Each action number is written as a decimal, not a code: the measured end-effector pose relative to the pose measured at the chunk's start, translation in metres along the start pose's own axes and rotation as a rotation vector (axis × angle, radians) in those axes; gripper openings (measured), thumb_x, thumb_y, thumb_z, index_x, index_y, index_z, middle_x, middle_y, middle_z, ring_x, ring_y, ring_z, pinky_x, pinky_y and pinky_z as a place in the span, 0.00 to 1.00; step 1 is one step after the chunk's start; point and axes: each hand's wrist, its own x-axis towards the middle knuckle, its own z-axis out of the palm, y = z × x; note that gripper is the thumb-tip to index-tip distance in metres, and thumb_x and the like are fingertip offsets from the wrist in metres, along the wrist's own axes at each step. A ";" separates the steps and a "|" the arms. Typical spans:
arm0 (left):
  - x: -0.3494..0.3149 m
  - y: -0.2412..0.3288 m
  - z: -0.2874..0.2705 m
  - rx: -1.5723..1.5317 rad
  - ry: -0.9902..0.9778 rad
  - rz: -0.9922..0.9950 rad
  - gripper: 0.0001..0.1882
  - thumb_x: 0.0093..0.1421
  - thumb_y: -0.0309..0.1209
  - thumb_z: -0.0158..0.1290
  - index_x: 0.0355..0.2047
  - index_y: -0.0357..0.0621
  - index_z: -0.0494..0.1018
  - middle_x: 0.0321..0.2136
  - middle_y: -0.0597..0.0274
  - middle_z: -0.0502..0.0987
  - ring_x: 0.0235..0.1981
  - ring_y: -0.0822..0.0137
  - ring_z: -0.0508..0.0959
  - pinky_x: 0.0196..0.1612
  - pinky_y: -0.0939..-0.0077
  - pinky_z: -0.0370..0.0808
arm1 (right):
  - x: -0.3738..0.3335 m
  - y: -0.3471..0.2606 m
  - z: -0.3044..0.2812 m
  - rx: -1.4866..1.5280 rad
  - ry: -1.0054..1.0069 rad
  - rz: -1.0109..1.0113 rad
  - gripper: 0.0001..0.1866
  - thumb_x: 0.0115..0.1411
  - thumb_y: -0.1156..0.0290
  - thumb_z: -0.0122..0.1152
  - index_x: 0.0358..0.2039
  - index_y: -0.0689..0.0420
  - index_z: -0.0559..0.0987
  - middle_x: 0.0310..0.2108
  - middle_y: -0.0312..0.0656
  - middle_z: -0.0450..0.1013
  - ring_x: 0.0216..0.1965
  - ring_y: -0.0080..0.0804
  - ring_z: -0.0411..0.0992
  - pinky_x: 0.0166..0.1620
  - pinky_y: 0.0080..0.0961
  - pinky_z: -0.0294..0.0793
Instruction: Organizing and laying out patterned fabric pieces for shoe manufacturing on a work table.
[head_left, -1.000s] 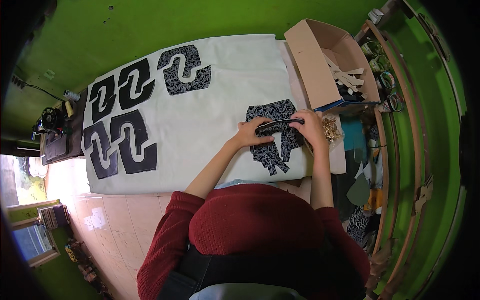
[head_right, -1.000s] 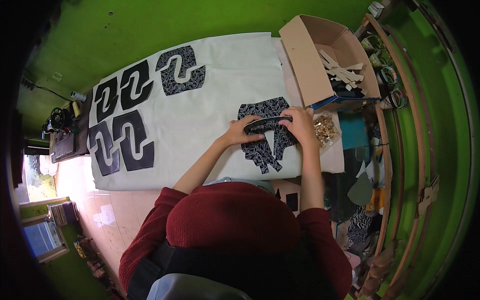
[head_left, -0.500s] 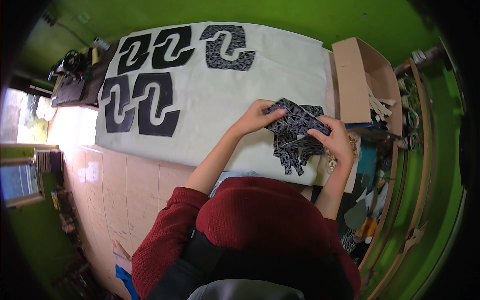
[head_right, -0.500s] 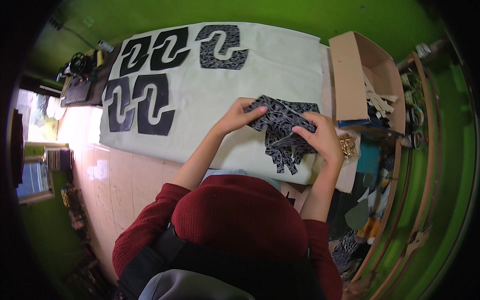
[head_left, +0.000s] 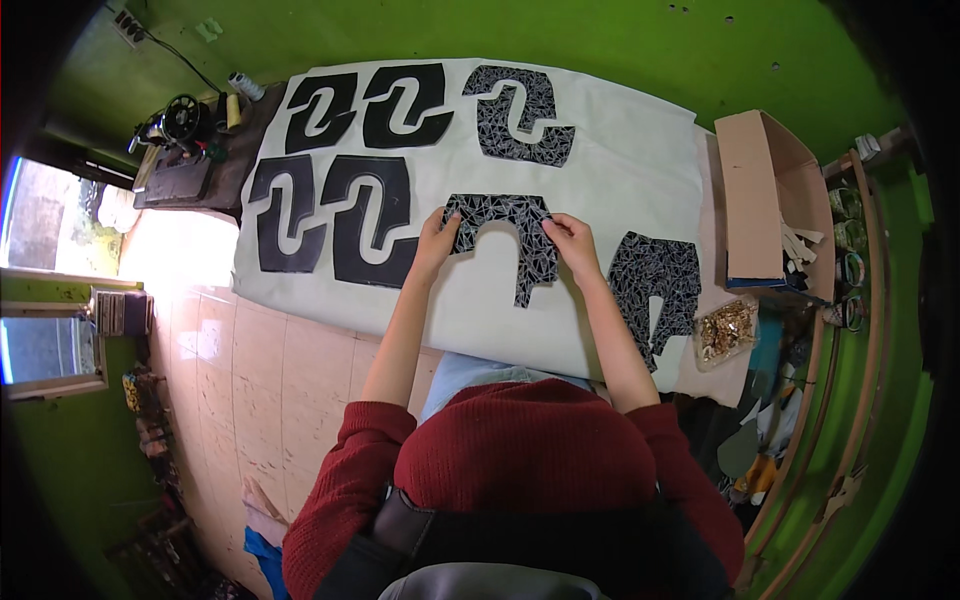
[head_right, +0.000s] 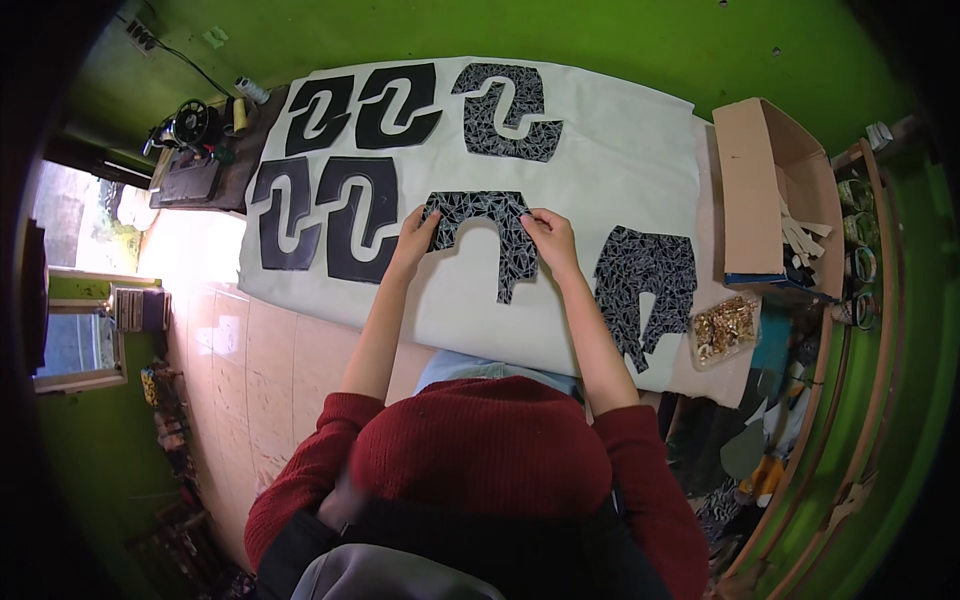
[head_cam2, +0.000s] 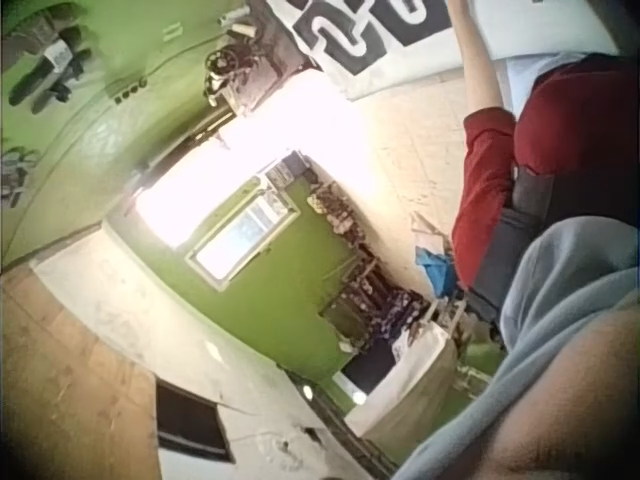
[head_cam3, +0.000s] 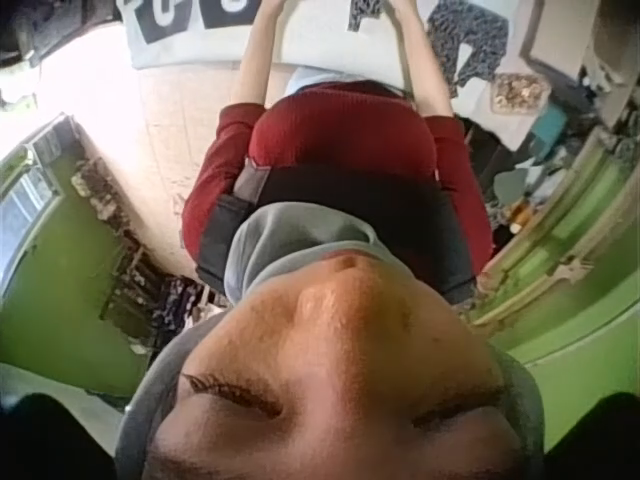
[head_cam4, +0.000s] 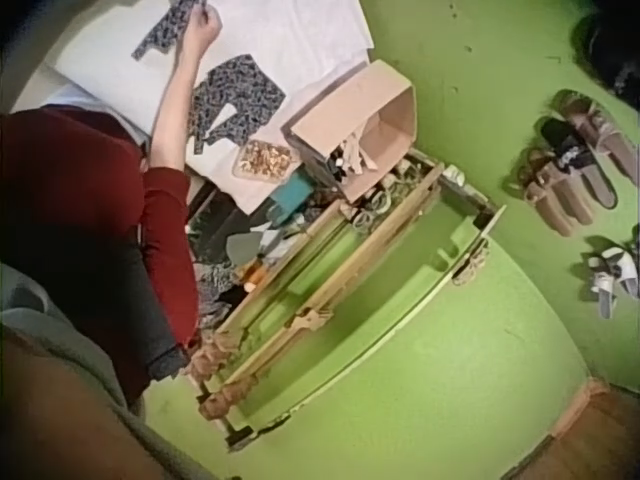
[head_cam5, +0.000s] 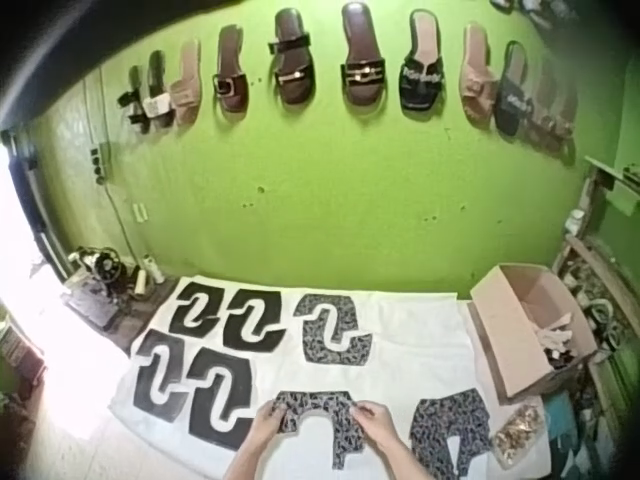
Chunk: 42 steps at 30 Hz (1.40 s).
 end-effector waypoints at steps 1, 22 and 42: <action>0.014 -0.005 -0.010 0.081 -0.038 0.018 0.12 0.60 0.33 0.49 0.38 0.36 0.72 0.24 0.70 0.74 0.27 0.80 0.72 0.32 0.84 0.69 | 0.009 0.007 0.007 -0.041 0.041 -0.025 0.10 0.55 0.71 0.59 0.35 0.64 0.77 0.27 0.33 0.73 0.27 0.16 0.68 0.33 0.13 0.67; 0.096 -0.002 -0.004 0.588 0.008 0.312 0.15 0.44 0.32 0.64 0.31 0.38 0.77 0.26 0.57 0.76 0.20 0.72 0.71 0.27 0.78 0.69 | 0.054 0.026 0.022 -0.558 0.665 -0.230 0.07 0.50 0.71 0.60 0.29 0.61 0.78 0.21 0.42 0.74 0.20 0.29 0.71 0.28 0.22 0.69; 0.065 0.015 0.034 0.777 -0.159 0.901 0.19 0.52 0.24 0.50 0.47 0.38 0.68 0.50 0.51 0.68 0.52 0.48 0.64 0.54 0.60 0.61 | 0.048 0.003 0.033 -1.051 0.650 -0.512 0.14 0.52 0.72 0.57 0.41 0.56 0.76 0.47 0.43 0.68 0.50 0.42 0.64 0.48 0.40 0.62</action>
